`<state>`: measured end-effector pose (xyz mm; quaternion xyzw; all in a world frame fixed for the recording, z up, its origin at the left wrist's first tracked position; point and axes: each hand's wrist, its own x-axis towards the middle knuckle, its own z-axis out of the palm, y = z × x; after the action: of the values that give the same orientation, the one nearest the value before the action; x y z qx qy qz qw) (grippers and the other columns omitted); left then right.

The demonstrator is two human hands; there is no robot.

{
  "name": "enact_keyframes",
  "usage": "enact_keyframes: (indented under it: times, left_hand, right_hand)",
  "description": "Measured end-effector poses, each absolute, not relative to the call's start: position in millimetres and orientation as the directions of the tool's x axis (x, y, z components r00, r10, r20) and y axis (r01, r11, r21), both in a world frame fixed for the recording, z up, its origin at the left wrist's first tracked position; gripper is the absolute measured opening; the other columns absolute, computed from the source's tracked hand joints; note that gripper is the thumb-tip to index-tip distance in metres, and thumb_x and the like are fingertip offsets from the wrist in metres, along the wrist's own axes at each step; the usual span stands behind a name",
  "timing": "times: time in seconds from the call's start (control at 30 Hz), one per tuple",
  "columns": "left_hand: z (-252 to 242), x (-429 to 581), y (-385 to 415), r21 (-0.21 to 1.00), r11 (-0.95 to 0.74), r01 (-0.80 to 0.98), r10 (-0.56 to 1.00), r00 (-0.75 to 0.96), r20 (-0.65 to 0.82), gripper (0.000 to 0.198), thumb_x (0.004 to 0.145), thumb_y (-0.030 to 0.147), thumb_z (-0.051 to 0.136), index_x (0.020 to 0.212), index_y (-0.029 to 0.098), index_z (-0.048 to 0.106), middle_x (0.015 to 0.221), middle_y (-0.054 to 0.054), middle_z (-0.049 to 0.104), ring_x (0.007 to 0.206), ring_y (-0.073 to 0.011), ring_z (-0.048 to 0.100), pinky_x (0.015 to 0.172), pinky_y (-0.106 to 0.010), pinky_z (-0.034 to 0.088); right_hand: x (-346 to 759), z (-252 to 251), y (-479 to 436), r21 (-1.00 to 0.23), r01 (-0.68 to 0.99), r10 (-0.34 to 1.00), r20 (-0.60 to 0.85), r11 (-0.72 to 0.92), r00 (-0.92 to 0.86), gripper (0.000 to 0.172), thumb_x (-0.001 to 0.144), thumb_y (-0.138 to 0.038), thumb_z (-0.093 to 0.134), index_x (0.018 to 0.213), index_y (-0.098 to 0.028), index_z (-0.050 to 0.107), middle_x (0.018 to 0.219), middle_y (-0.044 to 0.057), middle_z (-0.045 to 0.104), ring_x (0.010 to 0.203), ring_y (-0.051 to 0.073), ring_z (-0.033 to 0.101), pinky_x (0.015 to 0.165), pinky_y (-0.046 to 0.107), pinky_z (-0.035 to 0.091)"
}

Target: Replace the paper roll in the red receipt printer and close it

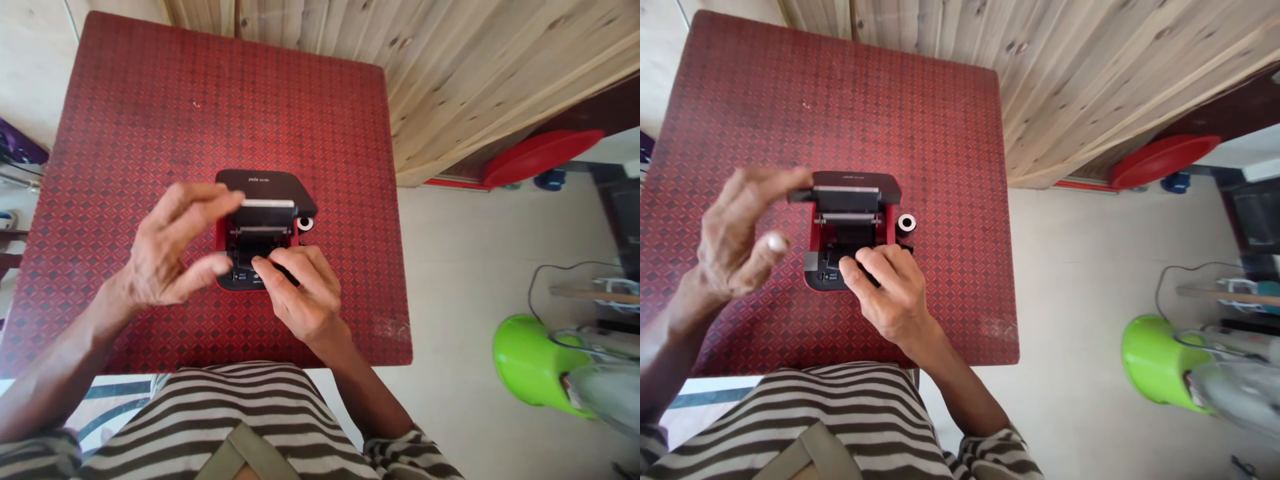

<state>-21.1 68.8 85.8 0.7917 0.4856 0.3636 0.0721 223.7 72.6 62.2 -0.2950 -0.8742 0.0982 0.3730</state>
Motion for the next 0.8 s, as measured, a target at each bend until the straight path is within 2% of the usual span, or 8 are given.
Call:
enact_keyframes:
  times: [0.13, 0.27, 0.37, 0.47, 0.63, 0.73, 0.8]
  left_hand:
    - [65, -19, 39, 0.388, -0.586, 0.711, 0.788, 0.389, 0.478, 0.081, 0.091, 0.066, 0.068, 0.155, 0.020, 0.048, 0.140, -0.018, 0.061, 0.131, -0.0331, 0.063, 0.110, -0.053, 0.056]
    - [51, -14, 30, 0.320, -0.590, 0.741, 0.768, 0.393, 0.506, 0.095, 0.083, 0.069, 0.076, 0.158, 0.022, 0.044, 0.140, -0.018, 0.060, 0.130, -0.0348, 0.064, 0.108, -0.055, 0.059]
    - [50, -12, 32, 0.278, -0.597, 0.752, 0.748, 0.397, 0.532, 0.093, 0.082, 0.066, 0.080, 0.156, 0.020, 0.046, 0.138, -0.018, 0.061, 0.127, -0.0337, 0.065, 0.105, -0.053, 0.061]
    - [51, -12, 33, 0.266, -0.579, 0.771, 0.759, 0.389, 0.523, 0.088, 0.083, 0.065, 0.080, 0.154, 0.026, 0.047, 0.137, -0.016, 0.062, 0.124, -0.0318, 0.066, 0.101, -0.051, 0.062]
    - [48, -14, 33, 0.263, -0.574, 0.775, 0.762, 0.388, 0.518, 0.086, 0.082, 0.064, 0.080, 0.153, 0.026, 0.049, 0.136, -0.018, 0.062, 0.121, -0.0338, 0.066, 0.096, -0.054, 0.062]
    - [47, -13, 31, 0.316, -0.562, 0.764, 0.780, 0.363, 0.510, 0.087, 0.082, 0.063, 0.081, 0.153, 0.027, 0.048, 0.140, -0.016, 0.059, 0.125, -0.0323, 0.065, 0.100, -0.054, 0.061]
    - [45, -10, 25, 0.367, -0.532, 0.763, 0.801, 0.313, 0.510, 0.084, 0.082, 0.061, 0.082, 0.152, 0.027, 0.050, 0.144, -0.015, 0.057, 0.131, -0.0326, 0.063, 0.106, -0.053, 0.060]
  right_hand:
    - [224, 56, 70, -0.286, 0.474, 0.530, 0.656, 0.833, -0.537, 0.024, 0.098, -0.006, 0.063, 0.112, -0.022, 0.074, 0.100, 0.006, 0.076, 0.090, 0.018, 0.065, 0.083, 0.033, 0.056]
    - [223, 53, 69, -0.268, 0.480, 0.514, 0.689, 0.835, -0.511, 0.019, 0.099, -0.008, 0.063, 0.110, -0.020, 0.073, 0.098, 0.006, 0.075, 0.089, 0.017, 0.066, 0.082, 0.031, 0.056]
    - [222, 52, 68, -0.268, 0.475, 0.508, 0.701, 0.838, -0.501, 0.019, 0.100, -0.008, 0.062, 0.110, -0.020, 0.073, 0.097, 0.006, 0.076, 0.088, 0.017, 0.066, 0.081, 0.031, 0.057]
    - [221, 51, 69, -0.267, 0.478, 0.508, 0.705, 0.837, -0.494, 0.019, 0.099, -0.007, 0.062, 0.109, -0.020, 0.073, 0.096, 0.006, 0.076, 0.087, 0.017, 0.066, 0.079, 0.031, 0.057]
    - [220, 51, 70, -0.258, 0.469, 0.497, 0.705, 0.844, -0.507, 0.021, 0.096, -0.007, 0.068, 0.115, -0.016, 0.070, 0.096, 0.007, 0.076, 0.087, 0.019, 0.067, 0.079, 0.033, 0.058]
    - [226, 54, 70, -0.291, 0.461, 0.506, 0.729, 0.838, -0.461, 0.029, 0.095, -0.010, 0.071, 0.123, -0.015, 0.068, 0.103, 0.010, 0.076, 0.094, 0.021, 0.069, 0.086, 0.036, 0.059]
    - [235, 55, 68, -0.346, 0.502, 0.560, 0.739, 0.793, -0.374, 0.029, 0.095, -0.012, 0.071, 0.123, -0.017, 0.068, 0.103, 0.010, 0.075, 0.094, 0.021, 0.070, 0.087, 0.037, 0.059]
